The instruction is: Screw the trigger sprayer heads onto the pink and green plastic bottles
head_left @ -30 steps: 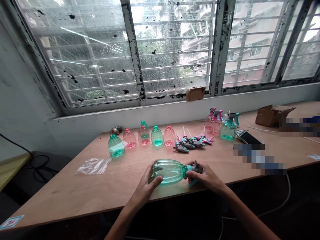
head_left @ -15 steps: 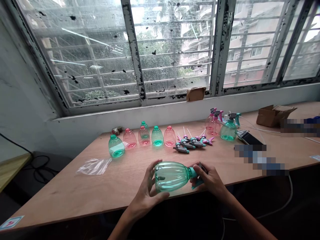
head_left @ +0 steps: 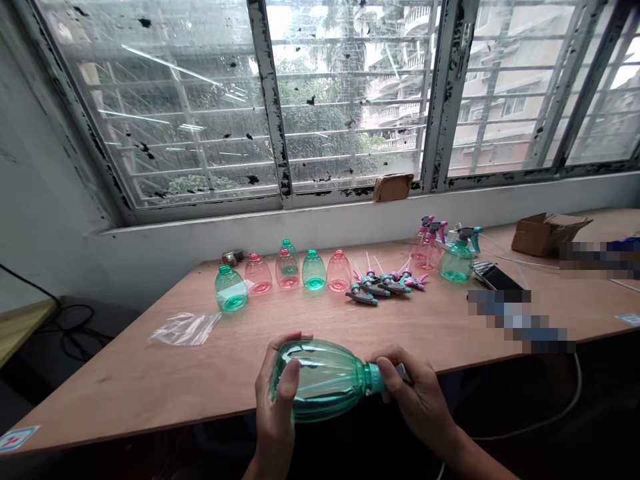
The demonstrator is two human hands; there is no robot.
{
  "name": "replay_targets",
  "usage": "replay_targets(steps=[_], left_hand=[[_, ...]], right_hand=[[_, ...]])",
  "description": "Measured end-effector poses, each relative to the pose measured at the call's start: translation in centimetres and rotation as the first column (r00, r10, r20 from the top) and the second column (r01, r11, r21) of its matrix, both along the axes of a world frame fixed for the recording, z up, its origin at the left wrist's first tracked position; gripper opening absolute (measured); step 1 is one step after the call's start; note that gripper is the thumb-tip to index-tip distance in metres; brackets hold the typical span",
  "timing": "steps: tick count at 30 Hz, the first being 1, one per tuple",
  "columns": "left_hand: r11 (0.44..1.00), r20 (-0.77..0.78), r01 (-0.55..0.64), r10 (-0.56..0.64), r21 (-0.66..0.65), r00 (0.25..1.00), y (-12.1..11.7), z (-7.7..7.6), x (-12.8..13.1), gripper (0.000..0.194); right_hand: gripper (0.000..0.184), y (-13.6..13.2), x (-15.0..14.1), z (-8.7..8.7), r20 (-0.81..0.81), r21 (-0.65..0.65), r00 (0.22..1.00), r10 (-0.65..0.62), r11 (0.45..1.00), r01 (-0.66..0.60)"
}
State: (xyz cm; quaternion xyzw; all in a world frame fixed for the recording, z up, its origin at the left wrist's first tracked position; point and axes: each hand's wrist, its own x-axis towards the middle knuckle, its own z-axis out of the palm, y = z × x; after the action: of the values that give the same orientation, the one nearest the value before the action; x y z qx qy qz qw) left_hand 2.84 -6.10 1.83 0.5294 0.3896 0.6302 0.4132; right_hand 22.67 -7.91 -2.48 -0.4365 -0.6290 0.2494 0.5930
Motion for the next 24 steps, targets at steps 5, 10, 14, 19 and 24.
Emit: replay_targets(steps=[5,10,14,19,24], left_hand=[[0.981,-0.074,-0.091,0.105,0.171,0.992,0.3,-0.4,-0.2,0.043],[0.996,0.091,0.033,-0.040,0.079,0.995,1.5,-1.0,0.2,0.039],[0.993,0.463,0.101,-0.060,-0.065,0.884,2.6,-0.9,0.9,0.039],[0.987,0.376,0.156,-0.132,-0.034,0.917,3.0,-2.6,1.1,0.050],[0.903,-0.469,0.401,-0.291,0.152,0.834,3.7,-4.0,-0.1,0.059]], right_hand=[[0.045,0.7,-1.3,0.0,-0.261,-0.200,0.960,0.106,0.967,-0.161],[0.044,0.6,0.4,1.5,-0.233,-0.211,0.952,0.196,0.946,-0.247],[0.085,0.5,2.5,2.7,-0.249,-0.068,0.826,0.506,0.842,-0.536],[0.076,0.3,0.9,1.0,-0.045,-0.095,0.883,0.467,0.878,-0.469],[0.057,1.7,-1.1,-1.8,-0.195,-0.127,0.960,0.203,0.965,-0.230]])
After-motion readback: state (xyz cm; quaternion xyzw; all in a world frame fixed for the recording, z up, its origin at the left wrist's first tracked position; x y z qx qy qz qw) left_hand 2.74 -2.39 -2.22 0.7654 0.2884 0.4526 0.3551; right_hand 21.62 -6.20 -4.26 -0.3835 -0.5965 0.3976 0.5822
